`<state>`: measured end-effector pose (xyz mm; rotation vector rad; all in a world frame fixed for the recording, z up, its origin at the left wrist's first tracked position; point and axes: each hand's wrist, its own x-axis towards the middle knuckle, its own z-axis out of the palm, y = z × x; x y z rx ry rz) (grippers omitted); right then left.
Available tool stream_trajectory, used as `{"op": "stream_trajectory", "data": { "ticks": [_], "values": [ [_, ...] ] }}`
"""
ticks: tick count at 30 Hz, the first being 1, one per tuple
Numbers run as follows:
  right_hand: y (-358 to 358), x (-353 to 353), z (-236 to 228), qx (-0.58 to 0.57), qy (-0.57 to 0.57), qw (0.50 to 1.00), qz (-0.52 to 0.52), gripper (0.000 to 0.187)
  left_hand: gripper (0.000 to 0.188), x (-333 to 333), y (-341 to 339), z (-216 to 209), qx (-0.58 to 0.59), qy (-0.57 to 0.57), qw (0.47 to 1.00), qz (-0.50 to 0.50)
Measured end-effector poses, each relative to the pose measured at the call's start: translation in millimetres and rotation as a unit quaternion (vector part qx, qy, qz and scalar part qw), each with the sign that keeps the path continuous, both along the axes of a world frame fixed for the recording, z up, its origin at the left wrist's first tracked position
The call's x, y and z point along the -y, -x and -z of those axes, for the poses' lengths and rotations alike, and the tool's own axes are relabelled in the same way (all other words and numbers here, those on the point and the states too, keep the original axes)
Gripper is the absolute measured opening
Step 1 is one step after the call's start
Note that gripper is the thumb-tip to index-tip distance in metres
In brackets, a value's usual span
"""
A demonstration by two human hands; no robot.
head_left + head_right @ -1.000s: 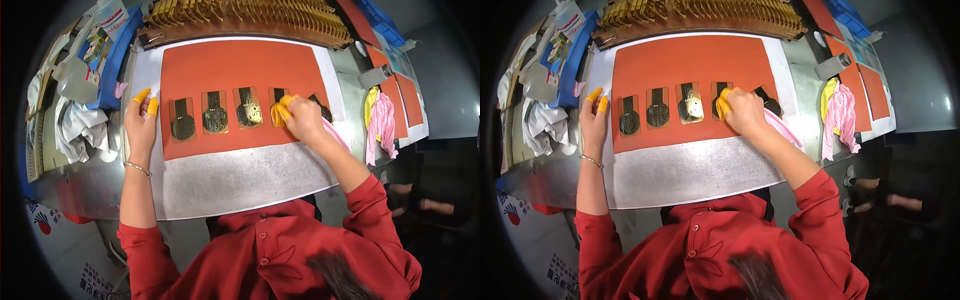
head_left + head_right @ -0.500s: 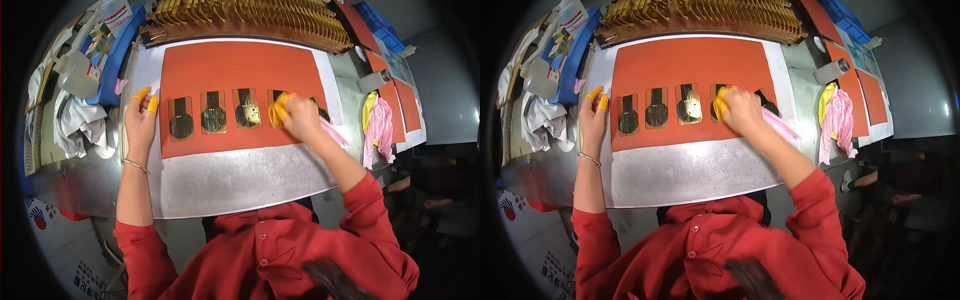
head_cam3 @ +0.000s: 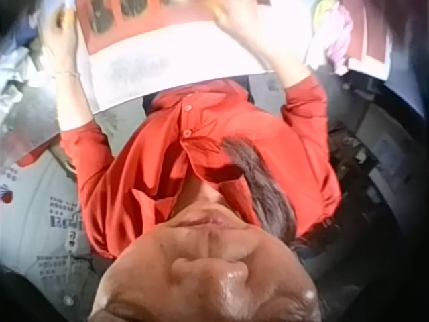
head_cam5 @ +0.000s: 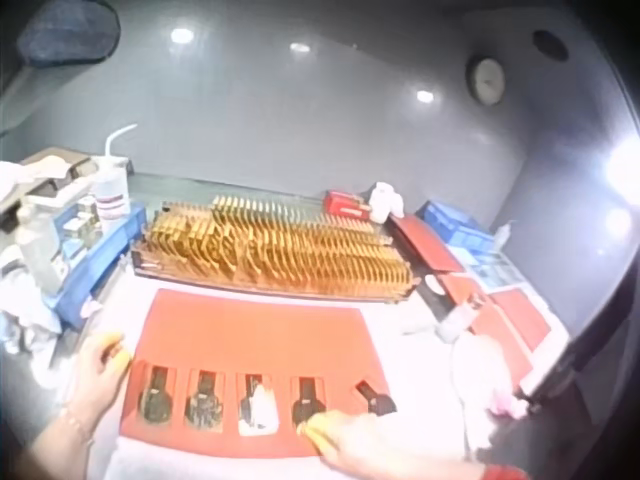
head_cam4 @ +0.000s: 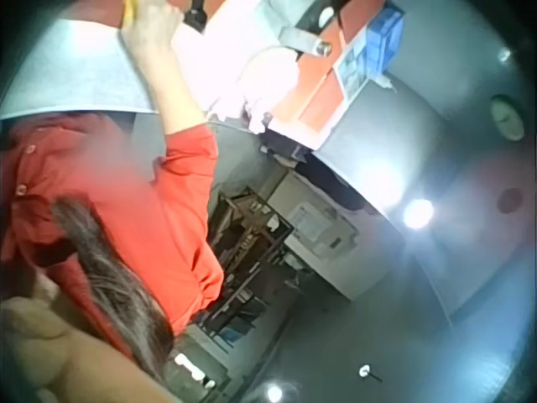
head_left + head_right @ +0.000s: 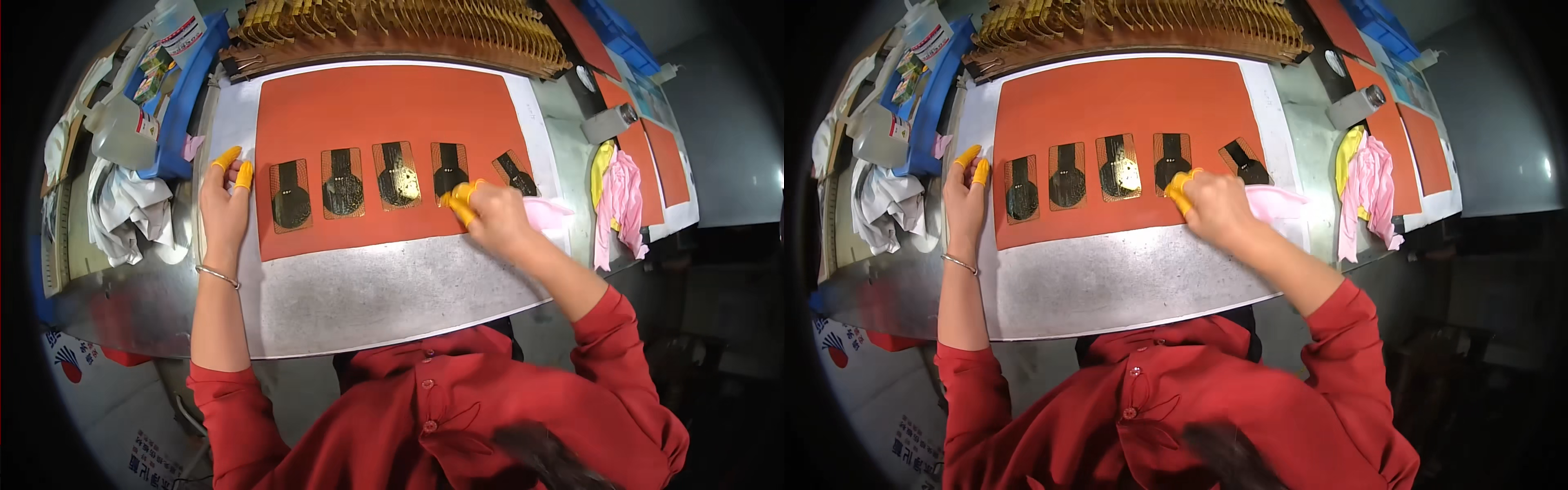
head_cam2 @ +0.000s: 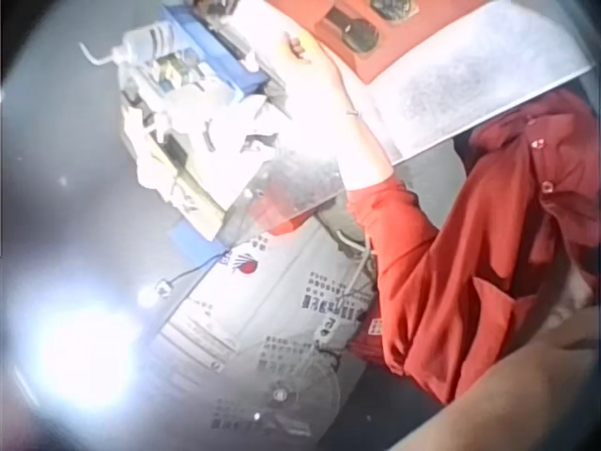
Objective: The person applies a liquid from a squeeze bottle onto rectangular gold foil sections on a red card. They then use a yellow cloth to rub and smooth the foil, repeating the process of applying liquid and rubbing for each section. The person handles the card and foil sections one by one, ensuring the gold surface is treated.
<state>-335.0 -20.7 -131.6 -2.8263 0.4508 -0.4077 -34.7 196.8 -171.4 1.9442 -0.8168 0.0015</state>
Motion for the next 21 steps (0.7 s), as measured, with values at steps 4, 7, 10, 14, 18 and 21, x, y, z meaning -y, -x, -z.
{"op": "stream_trajectory", "data": {
  "ticks": [4,7,10,14,18,21],
  "values": [
    [-10.0,21.0,5.7,0.013,0.035,0.999,0.015,0.007,0.028,6.1,5.6,-7.2,-0.006,-0.023,1.0,-0.007],
    [-13.0,33.0,5.9,-0.002,0.02,1.0,-0.004,0.008,0.029,4.3,5.2,-5.4,-0.008,0.0,1.0,-0.008],
    [-9.5,23.7,4.2,-0.001,0.022,0.999,-0.035,0.009,0.03,-1.3,2.0,0.9,0.003,0.001,1.0,0.002],
    [-34.3,51.0,7.1,-0.035,0.028,0.999,0.017,0.013,0.032,6.7,1.5,-6.2,0.021,-0.046,0.999,-0.005],
    [-21.1,37.2,4.4,-0.022,0.026,0.997,-0.063,0.012,0.031,0.5,0.7,1.8,-0.006,-0.006,1.0,-0.009],
    [-27.3,46.0,-1.7,-0.041,0.015,0.999,-0.025,0.008,0.031,4.6,4.6,-7.8,0.009,-0.038,0.999,-0.016]
  ]
}}
